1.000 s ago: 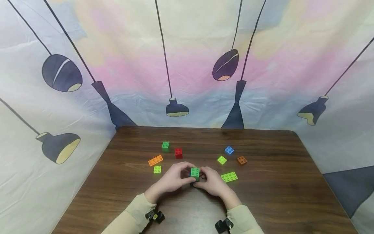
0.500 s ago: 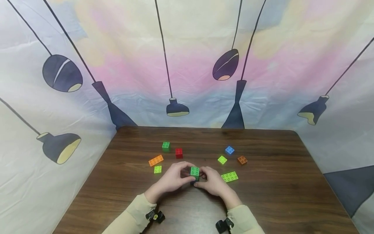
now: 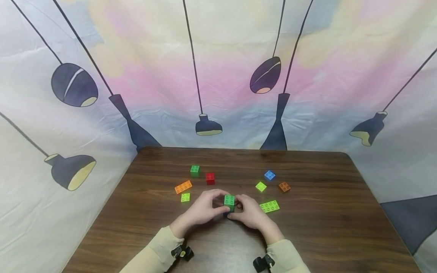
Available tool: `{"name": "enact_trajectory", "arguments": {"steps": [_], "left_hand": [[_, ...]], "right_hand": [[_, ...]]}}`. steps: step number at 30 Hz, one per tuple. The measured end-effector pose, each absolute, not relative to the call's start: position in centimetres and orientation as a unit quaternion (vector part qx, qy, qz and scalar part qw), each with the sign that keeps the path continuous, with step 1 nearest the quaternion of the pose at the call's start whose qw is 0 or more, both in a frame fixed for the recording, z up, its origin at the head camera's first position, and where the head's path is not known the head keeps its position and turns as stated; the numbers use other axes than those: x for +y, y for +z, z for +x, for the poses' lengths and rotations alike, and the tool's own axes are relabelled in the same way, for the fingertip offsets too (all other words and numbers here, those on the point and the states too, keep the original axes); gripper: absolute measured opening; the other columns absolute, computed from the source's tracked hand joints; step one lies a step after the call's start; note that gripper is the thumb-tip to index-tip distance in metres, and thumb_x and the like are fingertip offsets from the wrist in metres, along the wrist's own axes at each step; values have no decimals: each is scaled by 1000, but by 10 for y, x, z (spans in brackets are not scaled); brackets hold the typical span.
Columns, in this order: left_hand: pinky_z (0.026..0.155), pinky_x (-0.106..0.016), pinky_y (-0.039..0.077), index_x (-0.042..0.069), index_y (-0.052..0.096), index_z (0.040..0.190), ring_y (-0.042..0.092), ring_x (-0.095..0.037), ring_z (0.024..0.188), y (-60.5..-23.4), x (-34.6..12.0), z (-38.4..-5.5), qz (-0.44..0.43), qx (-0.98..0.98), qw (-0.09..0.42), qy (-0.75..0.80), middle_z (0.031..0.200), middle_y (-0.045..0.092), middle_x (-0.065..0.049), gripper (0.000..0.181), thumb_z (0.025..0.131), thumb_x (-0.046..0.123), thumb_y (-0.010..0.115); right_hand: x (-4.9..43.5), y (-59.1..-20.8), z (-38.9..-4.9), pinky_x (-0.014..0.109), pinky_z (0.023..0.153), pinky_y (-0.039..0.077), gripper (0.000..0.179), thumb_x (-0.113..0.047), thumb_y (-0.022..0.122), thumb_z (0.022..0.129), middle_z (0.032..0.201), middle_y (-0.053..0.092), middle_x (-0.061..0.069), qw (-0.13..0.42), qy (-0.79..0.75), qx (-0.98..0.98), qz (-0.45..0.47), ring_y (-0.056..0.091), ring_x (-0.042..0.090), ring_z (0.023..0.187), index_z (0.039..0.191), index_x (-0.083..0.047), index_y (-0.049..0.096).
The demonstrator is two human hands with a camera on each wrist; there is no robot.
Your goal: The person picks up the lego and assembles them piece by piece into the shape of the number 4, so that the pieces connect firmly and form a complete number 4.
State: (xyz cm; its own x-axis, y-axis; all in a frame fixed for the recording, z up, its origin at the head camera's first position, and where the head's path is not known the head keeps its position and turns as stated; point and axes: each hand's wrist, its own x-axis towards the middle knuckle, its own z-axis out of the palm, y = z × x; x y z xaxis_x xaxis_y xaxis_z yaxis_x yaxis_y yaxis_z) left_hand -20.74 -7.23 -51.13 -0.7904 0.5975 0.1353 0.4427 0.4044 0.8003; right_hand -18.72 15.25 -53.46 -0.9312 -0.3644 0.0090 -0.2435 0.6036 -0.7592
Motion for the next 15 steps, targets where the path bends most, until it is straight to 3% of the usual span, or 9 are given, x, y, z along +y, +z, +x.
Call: {"name": "enact_trajectory", "arguments": {"steps": [5,15], "left_hand": [[97,-29,54,14,70,133,67,-5,110,-509,-71,-205,336,843,73,415,124,71,5,35,100,20,79],[95,-29,55,15,70,132,66,-4,108,-509,-69,-203,339,851,57,397,121,71,7,34,99,22,80]], "right_hand": [[154,-533,-187,37,84,51,37,-30,91,89,105,62,-5,74,-413,891,-172,59,14,97,118,-17,72],[153,-532,-188,37,83,50,38,-30,90,89,102,62,-5,75,-416,889,-175,58,15,94,119,-15,72]]}}
